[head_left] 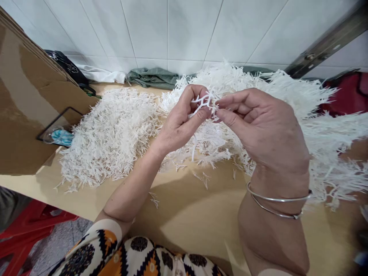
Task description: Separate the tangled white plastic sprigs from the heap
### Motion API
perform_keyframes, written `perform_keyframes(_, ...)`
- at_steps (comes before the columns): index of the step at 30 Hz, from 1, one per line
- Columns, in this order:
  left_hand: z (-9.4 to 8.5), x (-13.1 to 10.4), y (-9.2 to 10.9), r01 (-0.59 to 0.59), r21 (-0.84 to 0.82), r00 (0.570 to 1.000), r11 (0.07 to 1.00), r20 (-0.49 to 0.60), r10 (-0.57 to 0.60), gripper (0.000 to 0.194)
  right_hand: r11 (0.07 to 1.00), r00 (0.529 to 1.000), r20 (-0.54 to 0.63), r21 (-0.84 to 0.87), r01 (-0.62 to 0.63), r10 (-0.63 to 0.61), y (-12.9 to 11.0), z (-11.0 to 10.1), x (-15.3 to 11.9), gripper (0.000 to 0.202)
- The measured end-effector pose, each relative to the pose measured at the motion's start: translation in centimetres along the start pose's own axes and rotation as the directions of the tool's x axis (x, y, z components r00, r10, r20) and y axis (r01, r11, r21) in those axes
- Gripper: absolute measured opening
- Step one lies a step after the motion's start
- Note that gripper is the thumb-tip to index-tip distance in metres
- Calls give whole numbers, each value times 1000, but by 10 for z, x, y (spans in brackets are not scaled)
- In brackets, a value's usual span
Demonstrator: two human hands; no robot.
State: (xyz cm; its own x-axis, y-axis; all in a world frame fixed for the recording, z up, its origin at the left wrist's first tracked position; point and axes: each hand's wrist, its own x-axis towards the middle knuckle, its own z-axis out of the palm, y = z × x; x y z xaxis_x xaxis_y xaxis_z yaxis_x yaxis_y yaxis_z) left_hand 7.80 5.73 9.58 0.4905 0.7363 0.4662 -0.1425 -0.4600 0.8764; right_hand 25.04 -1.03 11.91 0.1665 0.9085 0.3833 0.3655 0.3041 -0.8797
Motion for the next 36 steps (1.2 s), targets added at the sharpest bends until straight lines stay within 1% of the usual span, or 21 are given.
perform_keyframes(2,0,0,0,29,-32,1000,999,6,-28,25,1000,1000,-30,-19,5,-5,-2,0,-1,11)
perform_keyframes(4,3,-1,0,60,-65,998,996,13,-59,22,993,997,-60,-106,42,-49,-2,1,-1,11)
perform_keyframes(6,6,-1,-1,75,-83,997,994,22,-73,21,975,990,-111,-212,67,-92,4,4,1,13)
perform_keyframes(8,10,-3,1,71,-87,997,994,22,-69,22,964,975,-186,-259,67,-118,16,5,7,15)
perform_keyframes(10,11,-5,6,54,-81,999,995,4,-54,24,972,955,-277,-232,39,-105,32,3,14,16)
perform_keyframes(11,11,-6,10,47,-73,999,996,-12,-48,25,977,933,-348,-211,20,-94,39,0,18,16)
perform_keyframes(13,8,-7,15,41,-59,998,997,-44,-43,28,991,910,-412,-133,-1,-54,48,-6,24,18)
perform_keyframes(14,7,-7,16,43,-58,997,997,-58,-47,28,994,905,-421,-113,6,-54,50,-9,24,17)
perform_keyframes(16,4,-5,16,58,-83,995,995,-81,-64,27,995,924,-377,-97,24,-59,46,-13,23,13)
perform_keyframes(19,1,-2,9,100,-153,988,983,-103,-116,26,993,965,-257,-120,22,-52,31,-13,15,9)
perform_keyframes(22,0,1,2,140,-189,983,972,-93,-160,27,976,981,-184,-219,12,-53,17,-13,8,15)
perform_keyframes(24,-1,1,0,140,-184,984,973,-81,-157,29,967,987,-142,-254,30,-68,9,-14,4,16)
perform_keyframes(29,-1,1,-2,130,-146,988,981,-65,-140,30,989,996,-29,-130,74,-79,-9,-9,-4,16)
perform_keyframes(30,-1,1,-2,126,-146,989,981,-57,-135,29,987,996,-22,-139,84,-88,-10,-7,-5,15)
perform_keyframes(33,-2,1,-2,101,-154,994,983,-30,-107,26,969,991,-69,-226,97,-115,-11,0,-6,7)
perform_keyframes(36,0,2,-6,68,-151,997,986,-15,-71,24,954,987,-101,-287,88,-122,-5,4,-4,7)
